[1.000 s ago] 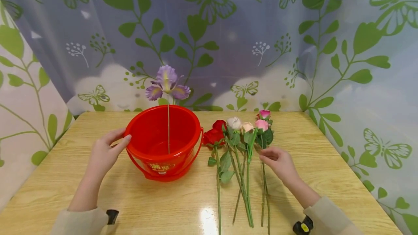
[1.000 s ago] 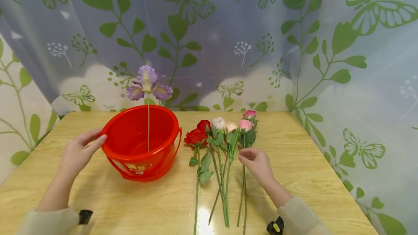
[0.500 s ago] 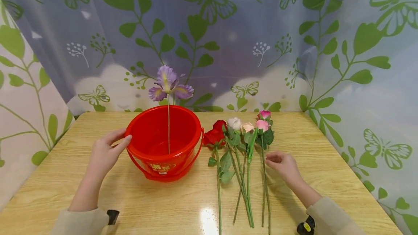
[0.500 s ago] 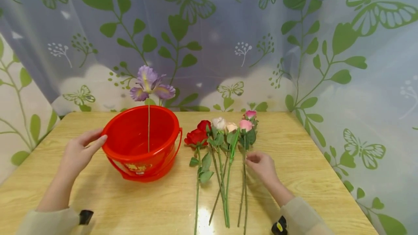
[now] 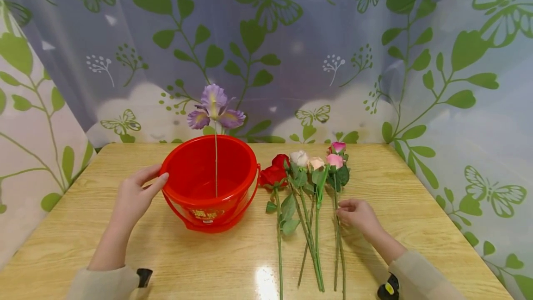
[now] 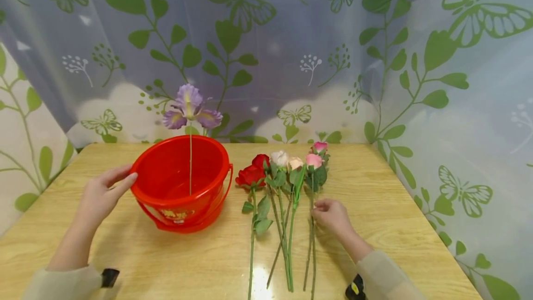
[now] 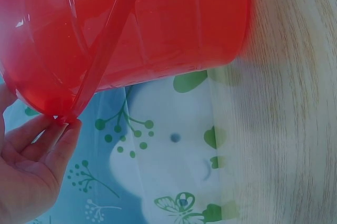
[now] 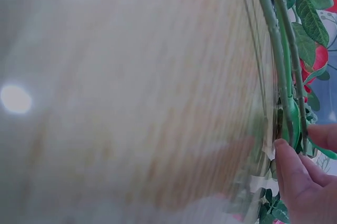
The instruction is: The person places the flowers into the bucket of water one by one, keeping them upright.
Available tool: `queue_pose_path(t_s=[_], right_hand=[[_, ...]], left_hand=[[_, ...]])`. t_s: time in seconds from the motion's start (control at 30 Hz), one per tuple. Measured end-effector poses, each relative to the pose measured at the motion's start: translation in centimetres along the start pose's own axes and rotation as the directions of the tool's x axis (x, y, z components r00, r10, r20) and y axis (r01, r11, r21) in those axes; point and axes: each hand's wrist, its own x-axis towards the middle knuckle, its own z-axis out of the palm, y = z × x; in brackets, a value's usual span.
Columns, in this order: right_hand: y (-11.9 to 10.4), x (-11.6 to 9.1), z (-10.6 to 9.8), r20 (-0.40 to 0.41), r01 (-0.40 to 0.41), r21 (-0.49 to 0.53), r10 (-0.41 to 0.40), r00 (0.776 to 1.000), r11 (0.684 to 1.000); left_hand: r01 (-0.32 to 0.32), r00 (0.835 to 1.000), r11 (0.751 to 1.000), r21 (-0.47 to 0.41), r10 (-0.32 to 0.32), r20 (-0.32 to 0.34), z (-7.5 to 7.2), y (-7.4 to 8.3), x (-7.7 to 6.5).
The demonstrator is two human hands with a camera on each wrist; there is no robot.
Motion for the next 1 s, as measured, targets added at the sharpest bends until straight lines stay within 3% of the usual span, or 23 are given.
queue_pose_path(t_s=[0.27,1.0], right_hand=[[-0.08,0.35,0.06,0.025,-0.048,0.032,0.047,0.999,0.998],[-0.29,0.16,-0.02,0.002,-0.064,0.020,0.064,0.998,0.998]], left_hand=[[-0.010,1.000,1.000,-0.001,0.010,-0.004,-0.12,0.09,0.07],[-0.010,1.000,1.000,-0.006,0.010,-0.007,-0.02,0.01,-0.05]])
